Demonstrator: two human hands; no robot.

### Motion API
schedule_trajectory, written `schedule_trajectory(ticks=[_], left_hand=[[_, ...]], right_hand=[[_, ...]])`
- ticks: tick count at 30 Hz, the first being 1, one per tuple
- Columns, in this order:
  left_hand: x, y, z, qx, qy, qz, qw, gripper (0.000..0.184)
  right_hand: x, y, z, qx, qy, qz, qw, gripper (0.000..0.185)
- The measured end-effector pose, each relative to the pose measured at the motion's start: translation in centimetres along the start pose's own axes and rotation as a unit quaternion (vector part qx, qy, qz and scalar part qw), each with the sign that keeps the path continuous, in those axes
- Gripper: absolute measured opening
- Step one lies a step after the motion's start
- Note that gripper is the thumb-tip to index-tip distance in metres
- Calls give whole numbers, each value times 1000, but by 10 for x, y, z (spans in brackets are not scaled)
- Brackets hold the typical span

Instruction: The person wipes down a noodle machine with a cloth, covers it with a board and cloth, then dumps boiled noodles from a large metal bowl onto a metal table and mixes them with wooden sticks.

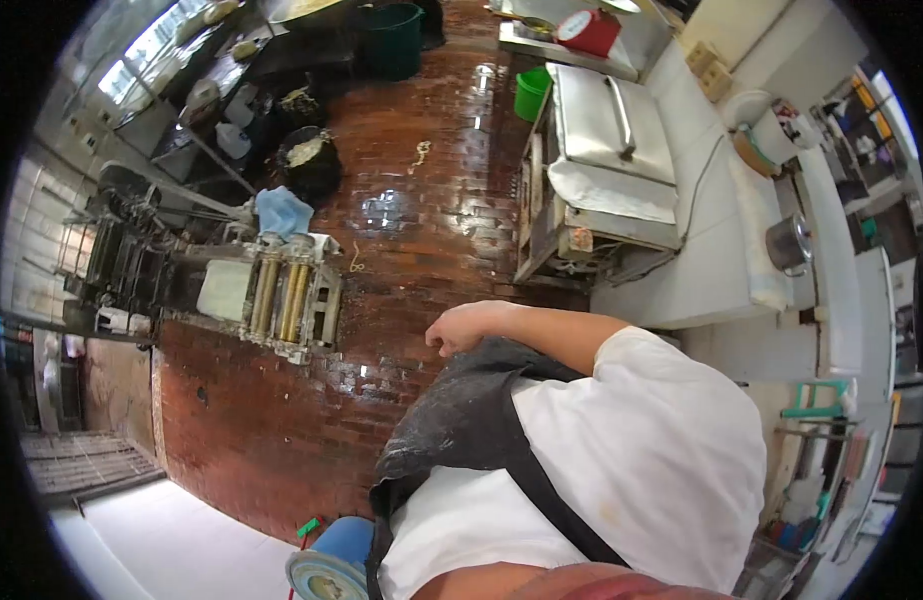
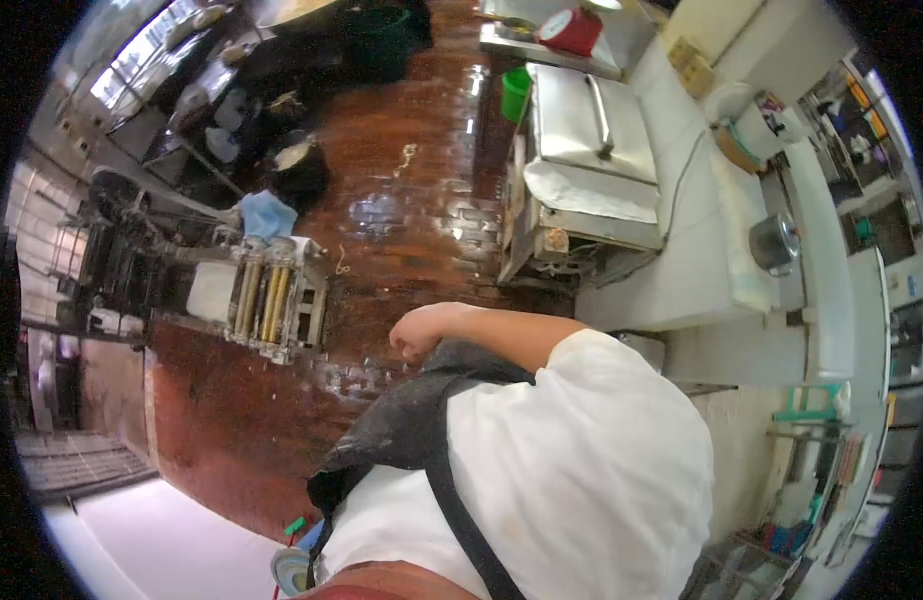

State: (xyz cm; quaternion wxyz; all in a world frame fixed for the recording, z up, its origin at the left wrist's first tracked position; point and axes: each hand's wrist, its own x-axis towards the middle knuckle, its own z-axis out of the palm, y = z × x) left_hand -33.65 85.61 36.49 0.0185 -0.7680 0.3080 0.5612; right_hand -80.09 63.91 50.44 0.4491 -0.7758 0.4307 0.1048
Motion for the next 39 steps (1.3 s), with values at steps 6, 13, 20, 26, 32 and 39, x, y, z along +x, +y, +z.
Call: schedule_trajectory(ticks=[6, 13, 20, 26, 32, 39], left_hand=[[11, 14, -12, 27, -22, 7, 999, 30], [22, 31, -47, 65, -62, 33, 995, 30], [-23, 81, -120, 188, -133, 49, 972, 30], [-51, 271, -67, -123, -312, 240, 911, 37], [-158, 512, 172, 114, -331, 512, 785, 36], [-230, 582, 285, 175, -456, 534, 690, 45]], right_hand=[[-21, -6, -1, 31, 19, 48, 998, 46], [-30, -17, 21, 88, 74, 107, 988, 47], [-31, -41, 46, 133, 70, 97, 984, 47], [-34, -29, 38, 285, 173, 61, 941, 71], [-125, 44, 0, 452, 655, 16, 606, 62], [-355, 179, -44, 275, 900, 170, 294, 46]])
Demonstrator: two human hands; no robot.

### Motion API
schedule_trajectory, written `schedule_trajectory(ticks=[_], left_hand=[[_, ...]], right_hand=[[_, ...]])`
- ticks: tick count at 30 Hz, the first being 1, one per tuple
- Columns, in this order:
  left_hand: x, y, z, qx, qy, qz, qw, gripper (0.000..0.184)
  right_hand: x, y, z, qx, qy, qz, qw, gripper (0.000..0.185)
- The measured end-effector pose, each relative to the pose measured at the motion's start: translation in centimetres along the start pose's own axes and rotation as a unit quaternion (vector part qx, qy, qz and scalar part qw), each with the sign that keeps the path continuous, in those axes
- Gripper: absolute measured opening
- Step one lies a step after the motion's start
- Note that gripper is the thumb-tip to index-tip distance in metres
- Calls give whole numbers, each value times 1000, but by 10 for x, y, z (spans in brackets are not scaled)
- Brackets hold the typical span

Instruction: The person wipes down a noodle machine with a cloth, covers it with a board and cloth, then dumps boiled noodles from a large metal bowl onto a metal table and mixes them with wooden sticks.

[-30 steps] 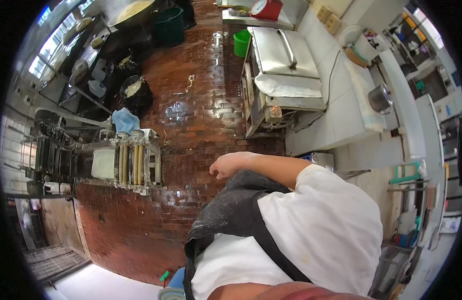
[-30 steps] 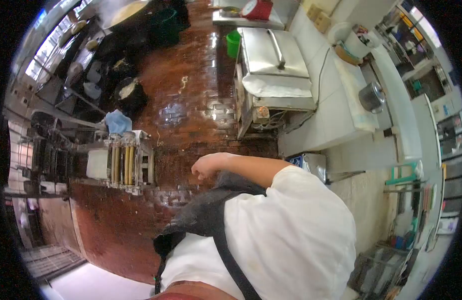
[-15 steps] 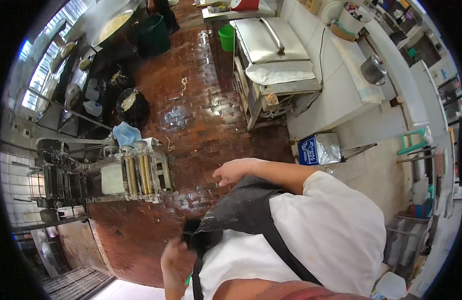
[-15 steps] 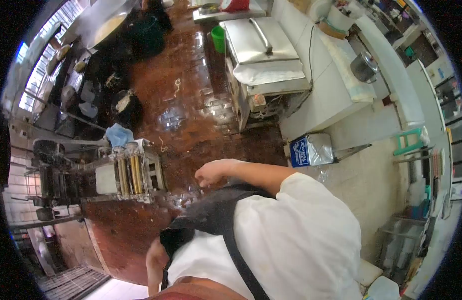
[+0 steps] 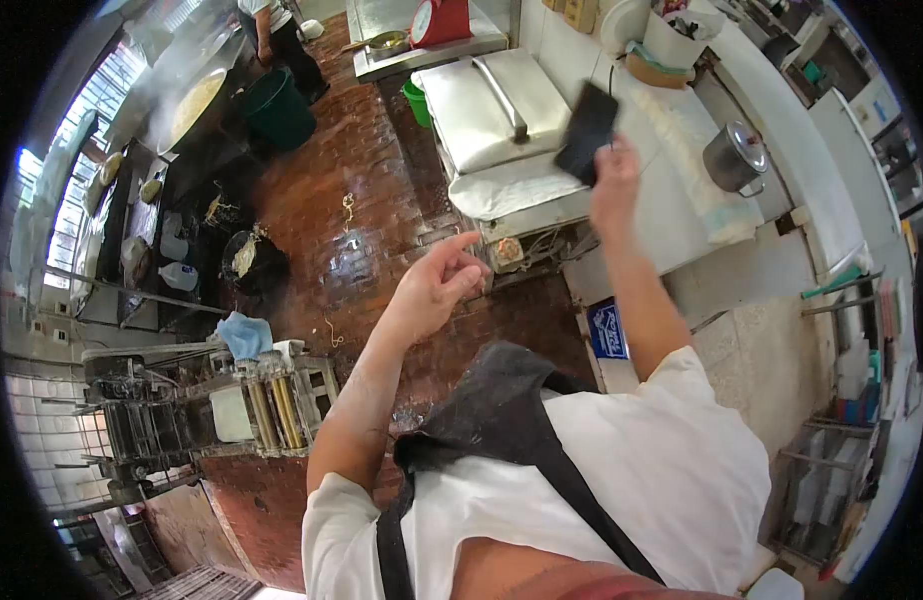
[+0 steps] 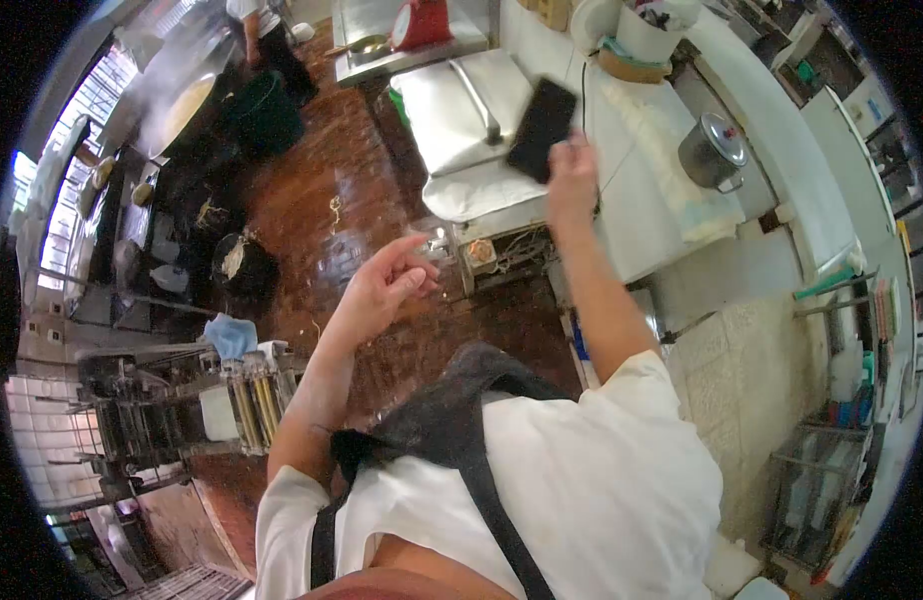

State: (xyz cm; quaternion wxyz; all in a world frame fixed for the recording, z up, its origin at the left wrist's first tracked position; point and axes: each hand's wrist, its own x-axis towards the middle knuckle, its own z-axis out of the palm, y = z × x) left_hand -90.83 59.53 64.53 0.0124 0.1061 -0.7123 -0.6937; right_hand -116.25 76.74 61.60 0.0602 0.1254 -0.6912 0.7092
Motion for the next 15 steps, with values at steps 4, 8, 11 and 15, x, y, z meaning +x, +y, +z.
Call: schedule_trajectory(ticks=[4, 8, 11, 15], left_hand=[[1, -43, -5, -19, 31, -36, 999, 45], [-23, -86, -17, -55, 90, -124, 987, 45], [-52, -135, -28, -87, 146, -181, 969, 44], [-120, -213, -28, -124, 229, -266, 928, 45]], right_hand=[[152, 46, -55, -24, 216, 12, 976, 49], [270, 100, -88, -88, 270, 72, 956, 42], [312, 122, -103, -183, 144, 157, 960, 46], [291, 136, -89, -391, 149, 23, 908, 48]])
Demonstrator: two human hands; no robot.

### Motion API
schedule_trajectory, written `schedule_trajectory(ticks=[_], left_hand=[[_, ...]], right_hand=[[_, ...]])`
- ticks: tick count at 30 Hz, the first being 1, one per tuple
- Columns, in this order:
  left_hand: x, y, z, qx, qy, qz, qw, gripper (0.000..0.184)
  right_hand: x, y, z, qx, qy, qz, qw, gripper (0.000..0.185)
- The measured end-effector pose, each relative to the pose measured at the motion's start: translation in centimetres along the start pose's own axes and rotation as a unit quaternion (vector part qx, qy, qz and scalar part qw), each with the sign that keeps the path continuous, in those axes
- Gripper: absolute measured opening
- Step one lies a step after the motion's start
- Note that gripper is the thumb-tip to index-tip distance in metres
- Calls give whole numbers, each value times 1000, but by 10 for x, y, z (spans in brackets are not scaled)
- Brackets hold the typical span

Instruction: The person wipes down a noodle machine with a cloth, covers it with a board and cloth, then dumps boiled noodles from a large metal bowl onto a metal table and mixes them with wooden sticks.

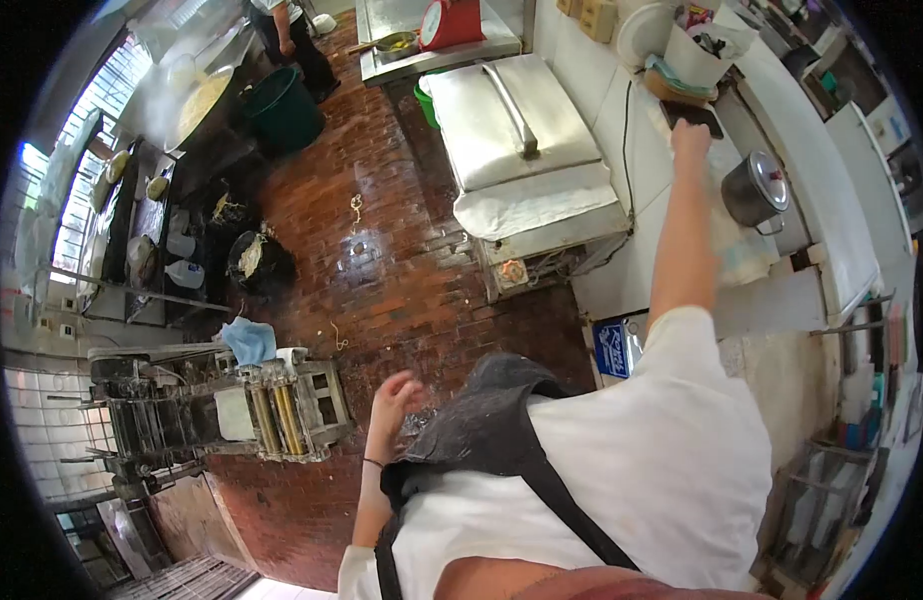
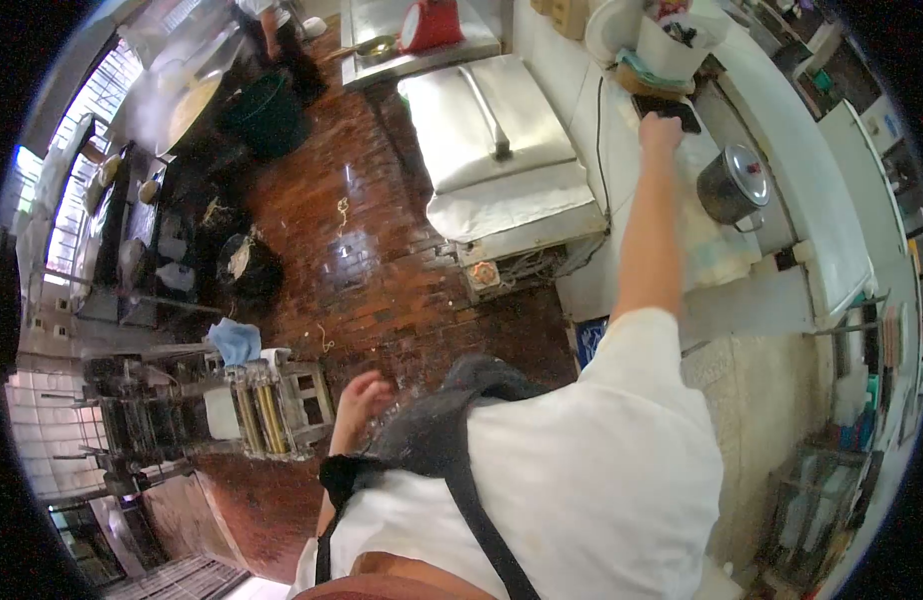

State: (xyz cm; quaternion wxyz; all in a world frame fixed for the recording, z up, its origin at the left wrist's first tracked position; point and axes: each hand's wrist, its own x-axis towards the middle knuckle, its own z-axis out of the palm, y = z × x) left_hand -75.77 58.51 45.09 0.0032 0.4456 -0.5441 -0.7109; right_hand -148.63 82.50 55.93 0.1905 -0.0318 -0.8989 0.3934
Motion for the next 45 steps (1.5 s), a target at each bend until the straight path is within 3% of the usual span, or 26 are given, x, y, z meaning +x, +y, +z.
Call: schedule_trajectory(ticks=[1, 3, 4, 5, 6, 7, 8, 9, 10, 12, 15, 18, 19, 22, 28, 33, 36, 37, 40, 43, 45], left_hand=[[-9, -13, -3, -7, 15, -18, 1000, 43], [-32, -39, -8, -22, 47, -59, 997, 40], [-38, -58, -14, -35, 49, -55, 997, 40], [-37, -80, -22, -47, 51, -49, 996, 39], [-39, -93, -27, -59, 54, -42, 996, 39], [-50, -82, -26, -39, 60, -40, 997, 38], [-59, -71, -24, -50, 74, -29, 996, 38], [-68, -60, -20, -66, 93, -17, 993, 39], [-79, -54, -18, -85, 119, -5, 989, 39], [-91, -41, -24, -84, 139, 36, 986, 39], [-120, -21, -32, -158, 183, 115, 964, 40], [-164, -4, -38, -146, 224, 178, 947, 41], [-178, -5, -43, -121, 237, 194, 944, 41], [-208, -31, -52, -112, 256, 227, 933, 39], [-273, -53, -55, -184, 317, 197, 909, 36], [-285, -55, -60, -224, 314, 238, 892, 37], [-284, -29, -54, -179, 282, 231, 914, 36], [-279, -23, -53, -161, 265, 230, 922, 36], [-259, -6, -43, -112, 204, 217, 948, 36], [-243, 16, -30, -58, 136, 179, 973, 36], [-232, 27, -22, -15, 95, 155, 983, 36]], right_hand=[[-24, -1, 5, -58, 83, -80, 992, 47], [-111, -10, 20, -39, 20, -245, 969, 43], [-161, -19, 38, 169, -199, -133, 956, 38], [-218, -43, 35, 108, -331, -151, 925, 33], [-275, -16, 72, 190, -484, -149, 841, 34], [-336, -61, 43, 74, -572, -267, 772, 35], [-385, -107, 6, -108, -650, -353, 665, 40], [-418, -98, 12, 39, -751, -456, 476, 48], [-445, -126, -23, -28, -797, -447, 405, 55], [-495, -174, -65, -110, -819, -457, 329, 60], [-565, -178, -67, 74, -746, -556, 360, 55], [-596, -216, -110, 105, -773, -543, 309, 57], [-603, -229, -123, 86, -788, -549, 264, 57], [-627, -237, -136, 60, -803, -554, 212, 58], [-643, -247, -148, 8, -796, -564, 220, 55], [-630, -251, -152, 72, -770, -570, 277, 50], [-613, -254, -172, 76, -792, -506, 333, 50], [-607, -245, -170, 130, -771, -520, 343, 49], [-589, -213, -168, 152, -806, -429, 379, 48], [-565, -187, -183, 152, -779, -427, 434, 47], [-554, -157, -181, 169, -785, -369, 468, 46]])
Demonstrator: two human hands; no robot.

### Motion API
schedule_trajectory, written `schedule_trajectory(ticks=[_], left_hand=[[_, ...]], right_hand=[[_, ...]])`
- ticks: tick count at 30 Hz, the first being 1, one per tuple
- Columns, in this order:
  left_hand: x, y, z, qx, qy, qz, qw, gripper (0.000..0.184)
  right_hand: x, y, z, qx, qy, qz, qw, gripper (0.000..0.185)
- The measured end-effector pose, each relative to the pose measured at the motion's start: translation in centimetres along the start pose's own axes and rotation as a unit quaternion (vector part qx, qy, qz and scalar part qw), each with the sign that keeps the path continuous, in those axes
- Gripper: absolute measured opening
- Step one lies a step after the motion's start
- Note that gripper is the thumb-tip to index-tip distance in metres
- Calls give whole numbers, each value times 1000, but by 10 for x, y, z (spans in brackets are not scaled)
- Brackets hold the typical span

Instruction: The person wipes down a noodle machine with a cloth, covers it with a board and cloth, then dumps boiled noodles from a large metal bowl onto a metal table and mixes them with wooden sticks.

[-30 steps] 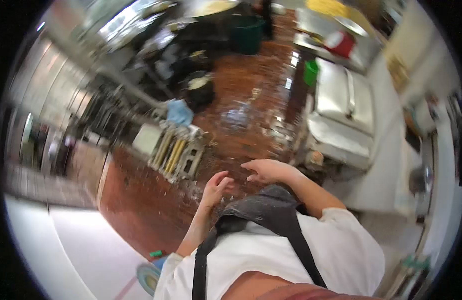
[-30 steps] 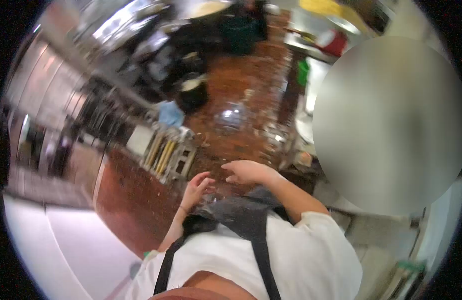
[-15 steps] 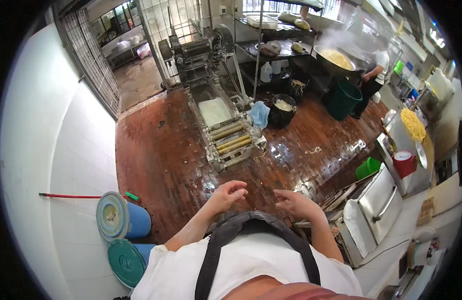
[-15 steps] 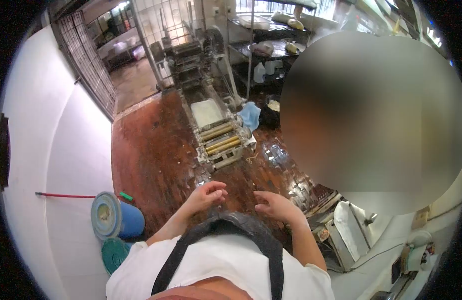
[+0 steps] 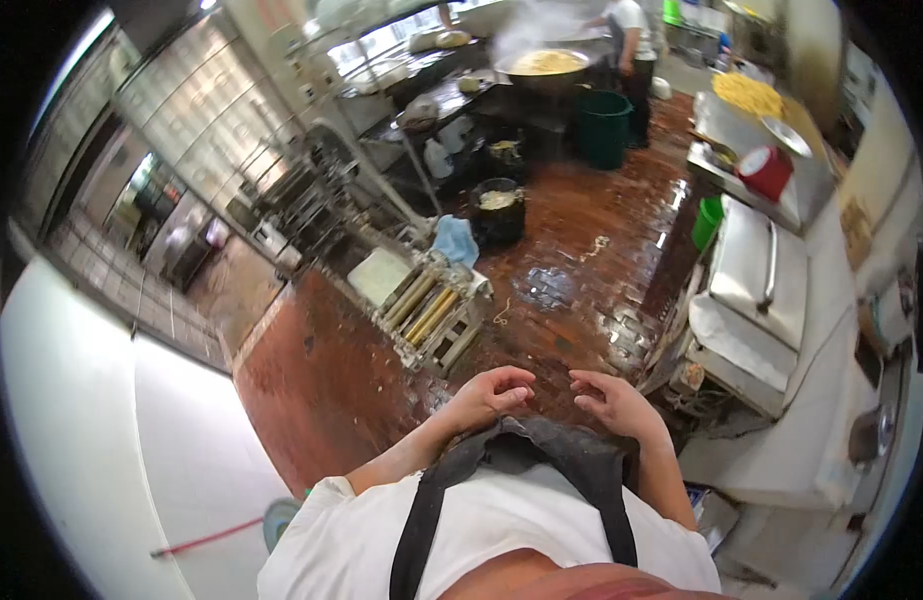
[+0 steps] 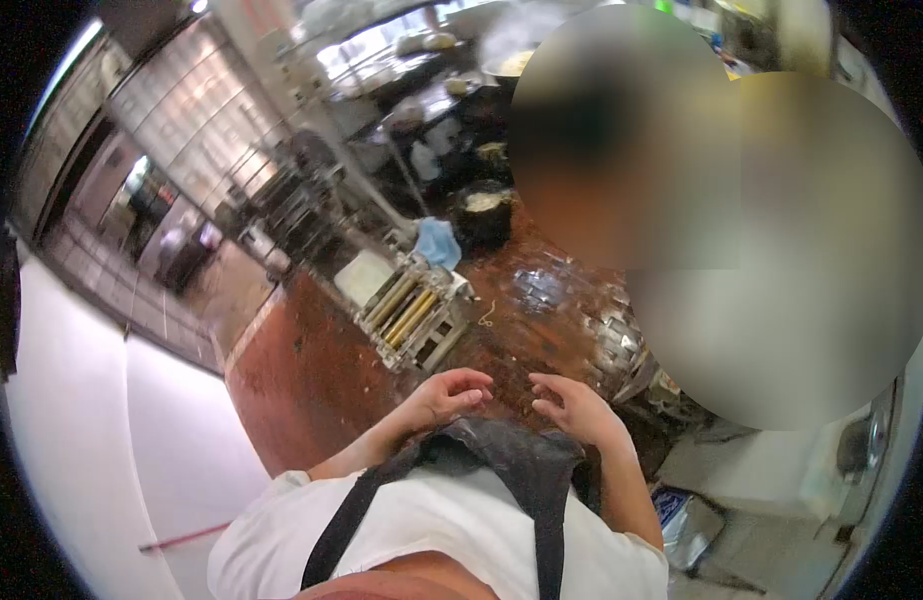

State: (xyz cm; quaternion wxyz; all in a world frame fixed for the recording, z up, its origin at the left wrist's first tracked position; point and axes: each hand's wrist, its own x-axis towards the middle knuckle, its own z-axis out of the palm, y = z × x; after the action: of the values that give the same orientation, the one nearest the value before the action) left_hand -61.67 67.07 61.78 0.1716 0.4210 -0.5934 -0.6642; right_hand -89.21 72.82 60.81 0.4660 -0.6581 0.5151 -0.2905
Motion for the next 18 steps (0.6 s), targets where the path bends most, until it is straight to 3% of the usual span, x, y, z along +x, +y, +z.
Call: schedule_trajectory(ticks=[4, 8, 11, 18], left_hand=[[24, 12, 18, 69, -81, -4, 994, 36], [32, 23, 18, 94, -102, -1, 990, 37], [19, 26, 5, 86, -60, 43, 994, 37], [-41, -22, -38, -39, 114, 72, 990, 35]], right_hand=[[-40, 28, 1, 48, 88, 53, 994, 45], [-47, 32, -3, 86, 121, 84, 985, 42], [-28, 20, -6, 76, 102, 55, 990, 41], [59, -53, 17, 23, -78, -18, 997, 36]])
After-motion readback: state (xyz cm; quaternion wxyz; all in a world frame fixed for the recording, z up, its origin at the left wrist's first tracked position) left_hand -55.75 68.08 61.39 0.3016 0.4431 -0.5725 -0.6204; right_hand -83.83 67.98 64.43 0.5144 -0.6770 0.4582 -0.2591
